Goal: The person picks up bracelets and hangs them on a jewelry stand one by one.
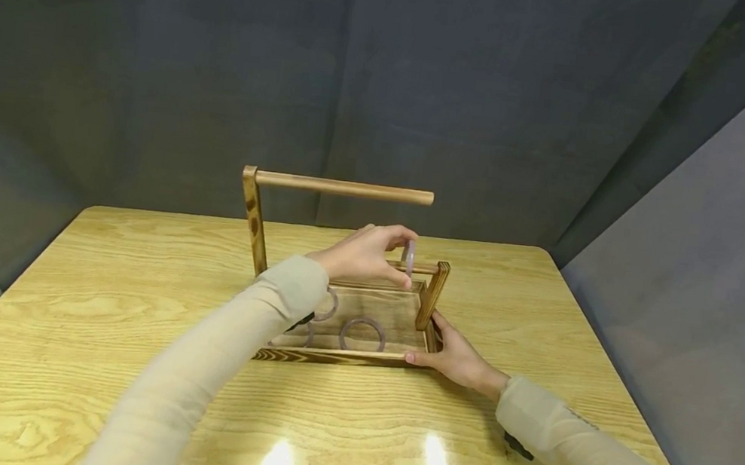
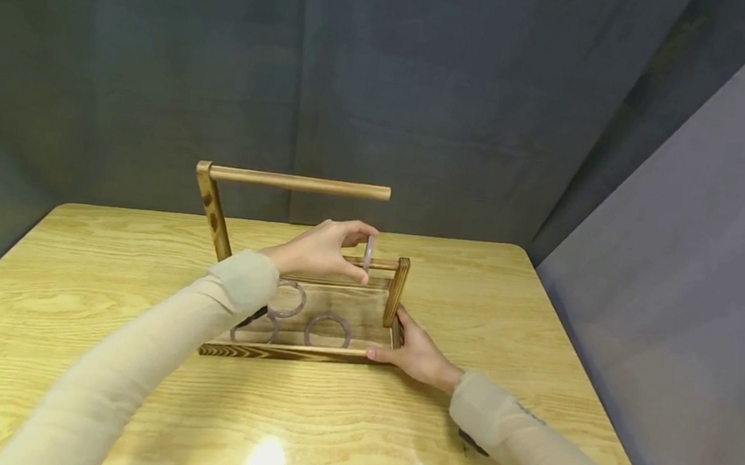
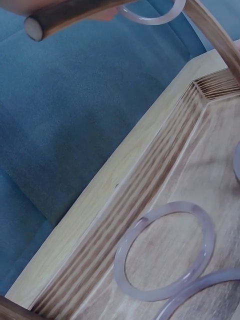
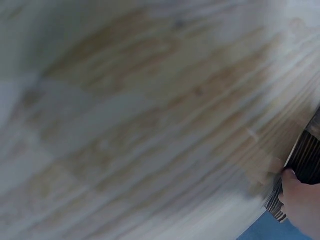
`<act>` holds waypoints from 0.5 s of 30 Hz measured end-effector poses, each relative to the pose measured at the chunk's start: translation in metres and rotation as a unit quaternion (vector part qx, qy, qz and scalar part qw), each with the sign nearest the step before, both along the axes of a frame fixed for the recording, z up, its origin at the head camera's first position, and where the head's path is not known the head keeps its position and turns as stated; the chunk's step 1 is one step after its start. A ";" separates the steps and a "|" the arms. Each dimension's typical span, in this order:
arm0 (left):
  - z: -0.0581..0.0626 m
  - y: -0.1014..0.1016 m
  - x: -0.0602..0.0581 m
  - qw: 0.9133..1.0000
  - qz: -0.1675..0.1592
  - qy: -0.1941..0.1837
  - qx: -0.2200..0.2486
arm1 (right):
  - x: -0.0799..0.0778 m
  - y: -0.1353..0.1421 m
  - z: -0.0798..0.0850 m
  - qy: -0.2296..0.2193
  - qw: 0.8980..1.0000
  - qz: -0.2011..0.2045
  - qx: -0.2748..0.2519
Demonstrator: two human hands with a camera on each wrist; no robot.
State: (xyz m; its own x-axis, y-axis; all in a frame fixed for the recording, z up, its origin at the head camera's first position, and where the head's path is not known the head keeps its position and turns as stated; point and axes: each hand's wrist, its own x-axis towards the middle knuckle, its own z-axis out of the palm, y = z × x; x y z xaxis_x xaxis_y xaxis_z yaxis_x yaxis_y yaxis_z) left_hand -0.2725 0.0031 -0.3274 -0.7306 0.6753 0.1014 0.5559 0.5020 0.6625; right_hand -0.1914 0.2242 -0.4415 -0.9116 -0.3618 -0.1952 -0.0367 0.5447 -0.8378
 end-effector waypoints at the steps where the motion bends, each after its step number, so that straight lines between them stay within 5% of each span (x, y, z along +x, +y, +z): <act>1: 0.000 0.001 -0.001 1.000 -0.001 -0.006 0.001 | 0.000 0.000 0.000 0.001 1.000 0.001 0.001; 8: -0.002 0.005 -0.005 0.998 -0.024 -0.053 0.001 | -0.001 0.003 -0.005 0.004 1.000 0.004 0.010; 15: 0.001 0.014 -0.010 0.997 -0.052 -0.051 -0.016 | -0.001 0.003 -0.005 -0.002 1.000 -0.006 0.013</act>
